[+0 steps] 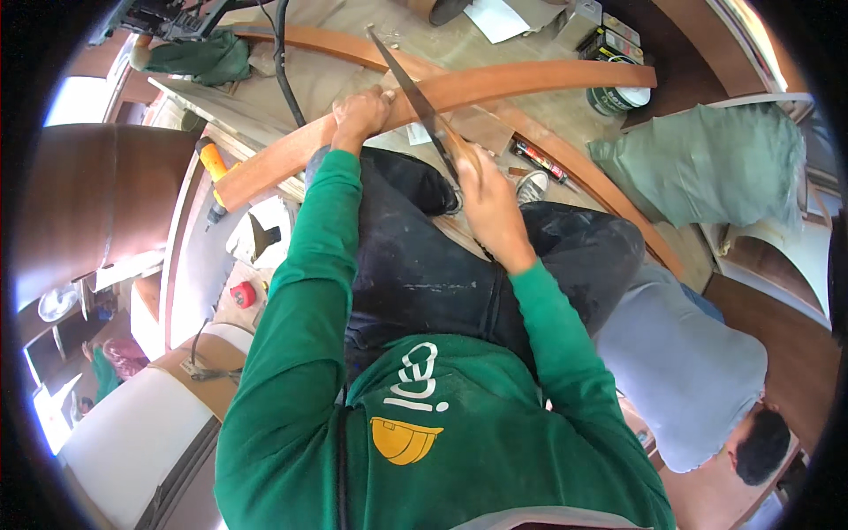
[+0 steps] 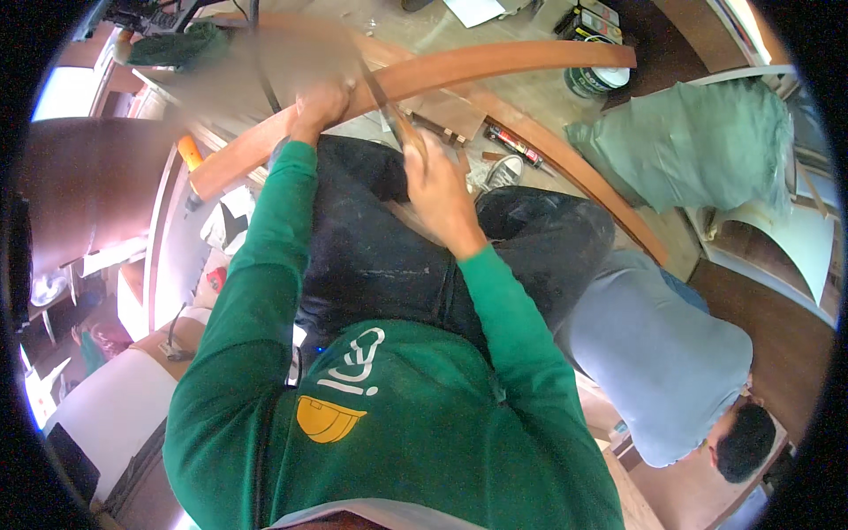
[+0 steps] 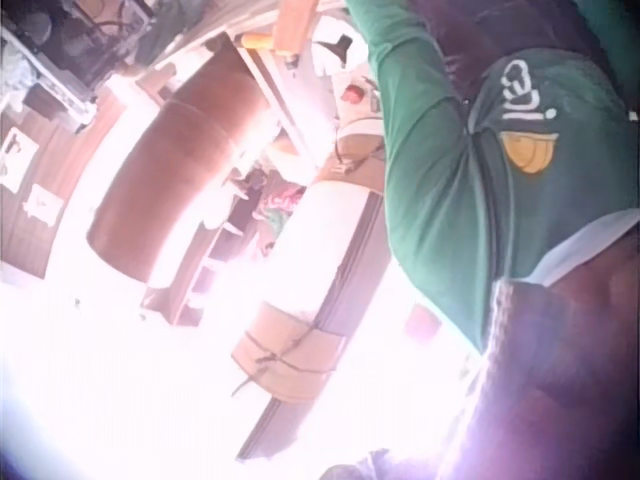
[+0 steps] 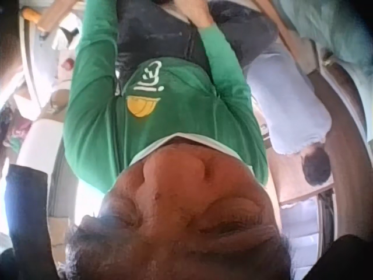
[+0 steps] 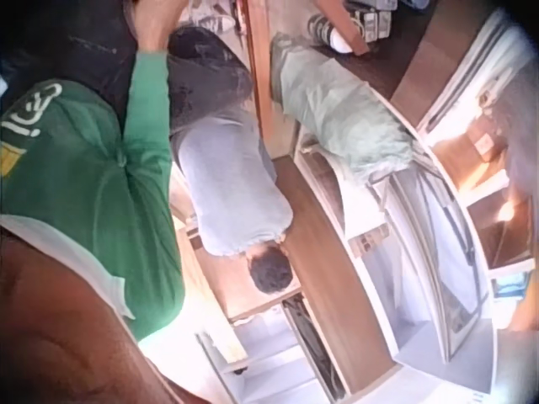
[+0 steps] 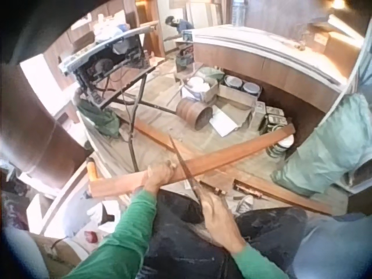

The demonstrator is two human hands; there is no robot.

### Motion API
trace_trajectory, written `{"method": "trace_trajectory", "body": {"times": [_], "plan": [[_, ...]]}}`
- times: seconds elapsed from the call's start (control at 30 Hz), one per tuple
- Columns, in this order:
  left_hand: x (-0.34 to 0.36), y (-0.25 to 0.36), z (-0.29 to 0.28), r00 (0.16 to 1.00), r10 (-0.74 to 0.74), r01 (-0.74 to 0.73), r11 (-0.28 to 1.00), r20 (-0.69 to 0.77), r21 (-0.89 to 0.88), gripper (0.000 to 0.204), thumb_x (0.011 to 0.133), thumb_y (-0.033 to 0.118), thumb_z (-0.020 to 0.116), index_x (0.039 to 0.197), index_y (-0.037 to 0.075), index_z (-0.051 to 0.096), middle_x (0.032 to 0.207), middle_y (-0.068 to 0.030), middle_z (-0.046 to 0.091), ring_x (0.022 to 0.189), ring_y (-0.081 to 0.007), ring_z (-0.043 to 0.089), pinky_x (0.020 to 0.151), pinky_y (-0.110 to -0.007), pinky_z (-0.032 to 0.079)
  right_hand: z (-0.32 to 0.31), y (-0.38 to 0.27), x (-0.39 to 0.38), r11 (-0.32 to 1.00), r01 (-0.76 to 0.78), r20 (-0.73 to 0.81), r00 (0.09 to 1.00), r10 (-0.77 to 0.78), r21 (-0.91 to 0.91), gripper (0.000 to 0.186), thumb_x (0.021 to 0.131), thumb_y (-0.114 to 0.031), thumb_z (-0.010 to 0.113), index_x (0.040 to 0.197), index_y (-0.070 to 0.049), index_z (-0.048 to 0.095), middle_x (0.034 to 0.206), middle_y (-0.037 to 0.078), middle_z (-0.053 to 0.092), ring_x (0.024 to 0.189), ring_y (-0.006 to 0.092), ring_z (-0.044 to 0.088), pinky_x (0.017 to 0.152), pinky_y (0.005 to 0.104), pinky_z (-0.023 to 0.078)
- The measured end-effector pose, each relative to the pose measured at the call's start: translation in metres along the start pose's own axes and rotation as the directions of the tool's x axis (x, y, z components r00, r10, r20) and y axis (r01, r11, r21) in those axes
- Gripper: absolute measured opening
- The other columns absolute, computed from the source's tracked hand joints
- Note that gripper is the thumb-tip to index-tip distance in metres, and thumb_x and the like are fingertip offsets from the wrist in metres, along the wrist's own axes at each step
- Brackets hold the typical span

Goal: The person measures a curved piece of wood with a tape measure, marks it with a pencil using a square tool, and then cuts it using a hand saw while supporting it on their lap.

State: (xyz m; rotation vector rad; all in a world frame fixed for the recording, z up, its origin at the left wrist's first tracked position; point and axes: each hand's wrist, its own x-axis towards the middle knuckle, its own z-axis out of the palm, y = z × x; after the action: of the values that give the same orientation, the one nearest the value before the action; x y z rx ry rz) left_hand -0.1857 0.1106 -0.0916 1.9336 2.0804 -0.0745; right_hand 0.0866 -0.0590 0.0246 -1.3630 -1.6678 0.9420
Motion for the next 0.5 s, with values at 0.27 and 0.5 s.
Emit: {"method": "trace_trajectory", "body": {"times": [0.27,0.5], "plan": [[-0.003,-0.026,0.023,0.996,-0.077,0.078,0.996,0.040,-0.038,0.056,0.110,0.054,0.040,0.139,0.014,0.068,0.140,-0.0186,0.071,0.133,-0.0418,0.065,0.114,-0.065,0.041,-0.074,-0.063,-0.088,0.964,-0.247,0.185,0.948,0.261,-0.093,0.041,0.110,-0.022,0.056,0.147,-0.003,0.057,0.119,0.031,0.072,0.106,0.0489,0.073,0.089,0.0487,0.058],[-0.014,-0.004,-0.003,0.994,-0.103,0.105,0.992,0.044,-0.066,0.058,0.109,0.055,0.041,0.140,0.015,0.068,0.142,-0.0183,0.070,0.135,-0.0398,0.063,0.114,-0.064,0.040,-0.078,-0.069,-0.097,0.961,-0.257,0.143,0.952,0.270,-0.104,0.042,0.110,-0.020,0.056,0.147,-0.002,0.056,0.116,0.032,0.071,0.105,0.0477,0.074,0.088,0.0472,0.058]]}}
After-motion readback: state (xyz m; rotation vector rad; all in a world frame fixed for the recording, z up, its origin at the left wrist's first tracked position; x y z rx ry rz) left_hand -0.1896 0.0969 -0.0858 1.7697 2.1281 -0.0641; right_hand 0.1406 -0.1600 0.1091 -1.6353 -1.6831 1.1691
